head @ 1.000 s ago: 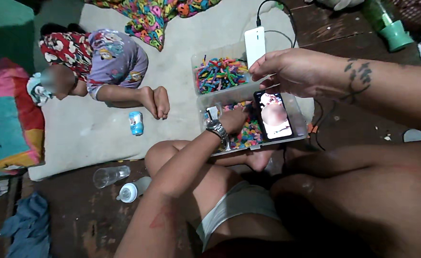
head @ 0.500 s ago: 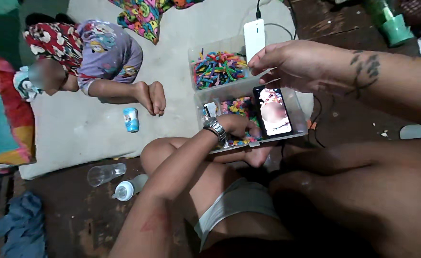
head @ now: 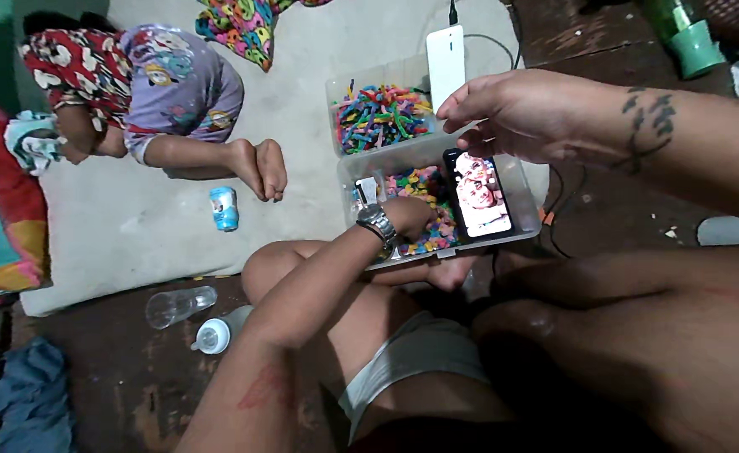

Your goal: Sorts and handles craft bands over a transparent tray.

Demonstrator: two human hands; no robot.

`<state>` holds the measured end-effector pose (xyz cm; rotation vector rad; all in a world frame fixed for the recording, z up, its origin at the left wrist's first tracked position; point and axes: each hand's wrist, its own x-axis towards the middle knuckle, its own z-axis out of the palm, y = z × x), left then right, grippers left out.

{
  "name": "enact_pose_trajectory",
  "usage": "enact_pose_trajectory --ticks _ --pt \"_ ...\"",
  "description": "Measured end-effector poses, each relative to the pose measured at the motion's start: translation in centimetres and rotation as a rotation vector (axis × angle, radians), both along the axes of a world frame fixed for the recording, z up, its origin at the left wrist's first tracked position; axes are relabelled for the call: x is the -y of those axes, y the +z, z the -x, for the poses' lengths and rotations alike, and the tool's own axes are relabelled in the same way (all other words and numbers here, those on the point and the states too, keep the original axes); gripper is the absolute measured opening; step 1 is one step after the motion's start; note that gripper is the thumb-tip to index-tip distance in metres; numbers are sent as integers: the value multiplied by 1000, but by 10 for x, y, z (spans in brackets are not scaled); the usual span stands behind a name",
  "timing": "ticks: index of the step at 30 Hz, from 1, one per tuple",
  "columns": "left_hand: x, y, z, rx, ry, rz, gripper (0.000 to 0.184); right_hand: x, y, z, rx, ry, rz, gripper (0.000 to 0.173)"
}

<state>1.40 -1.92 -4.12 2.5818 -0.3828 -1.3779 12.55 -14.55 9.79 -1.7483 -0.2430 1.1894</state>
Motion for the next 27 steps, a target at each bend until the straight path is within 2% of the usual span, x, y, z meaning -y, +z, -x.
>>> enact_pose_trajectory --ticks 3,8,13,17,19,24,27 --pt "4 -9 3 36 29 -55 24 0 0 0 2 0 2 14" --pt "-12 7 -8 7 125 51 23 1 -2 0 8 8 13 15" --pt "-16 19 -11 -31 76 -4 15 0 -4 0 5 10 13 14" --pt "-19 5 -12 231 272 110 21 -1 -2 1 29 12 18 15" --pt "-20 -1 -12 299 306 133 18 -1 -2 1 29 4 14 16" --pt "-10 -12 -7 254 270 17 19 -2 -7 1 9 17 29 15" --pt "3 -17 0 302 248 -85 22 0 -8 1 20 42 19 16"
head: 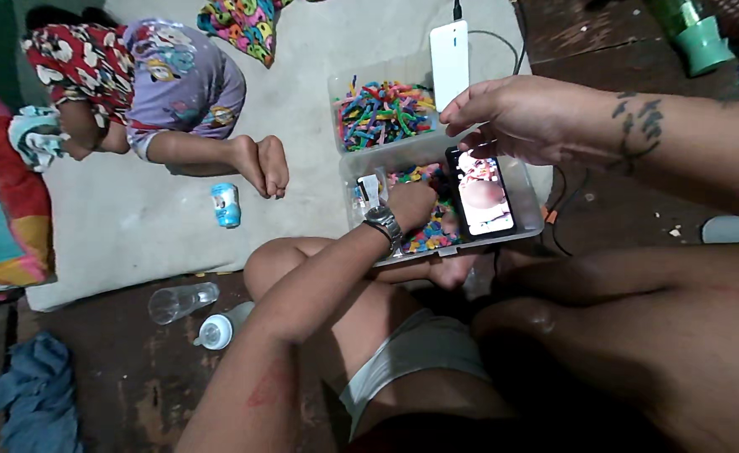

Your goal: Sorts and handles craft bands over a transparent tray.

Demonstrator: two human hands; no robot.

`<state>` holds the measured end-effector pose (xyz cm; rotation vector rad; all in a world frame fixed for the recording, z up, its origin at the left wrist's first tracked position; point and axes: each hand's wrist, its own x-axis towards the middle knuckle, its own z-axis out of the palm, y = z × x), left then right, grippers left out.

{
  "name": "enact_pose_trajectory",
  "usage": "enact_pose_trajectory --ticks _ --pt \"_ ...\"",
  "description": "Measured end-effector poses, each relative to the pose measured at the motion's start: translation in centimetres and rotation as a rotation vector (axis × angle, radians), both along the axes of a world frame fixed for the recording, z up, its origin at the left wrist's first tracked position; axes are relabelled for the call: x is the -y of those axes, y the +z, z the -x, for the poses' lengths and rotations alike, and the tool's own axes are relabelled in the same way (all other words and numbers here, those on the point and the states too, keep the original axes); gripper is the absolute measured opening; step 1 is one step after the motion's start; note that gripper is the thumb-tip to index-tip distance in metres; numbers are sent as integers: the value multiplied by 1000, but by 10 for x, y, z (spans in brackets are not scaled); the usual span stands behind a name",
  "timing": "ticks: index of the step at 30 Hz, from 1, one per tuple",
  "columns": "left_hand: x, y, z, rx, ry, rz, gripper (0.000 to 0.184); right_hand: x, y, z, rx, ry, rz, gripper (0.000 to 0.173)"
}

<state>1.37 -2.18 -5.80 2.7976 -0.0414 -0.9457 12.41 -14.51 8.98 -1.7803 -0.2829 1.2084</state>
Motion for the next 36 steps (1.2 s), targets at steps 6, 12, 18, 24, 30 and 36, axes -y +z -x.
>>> enact_pose_trajectory --ticks 6,12,18,24,30,36 --pt "-1 -4 0 23 -12 2 23 -6 65 48 22 -64 166 28" --pt "-11 5 -5 18 79 213 18 0 -5 -2 -15 -23 1 15" --pt "4 -6 7 -33 -55 152 23 -7 77 56 40 -40 195 28" --pt "6 -7 6 -19 -47 123 26 -7 75 59 42 -39 195 31" --pt "8 -11 4 -46 -79 59 27 -9 81 62 39 -56 224 30" --pt "-14 34 6 142 220 368 17 8 25 24 98 60 13 22"
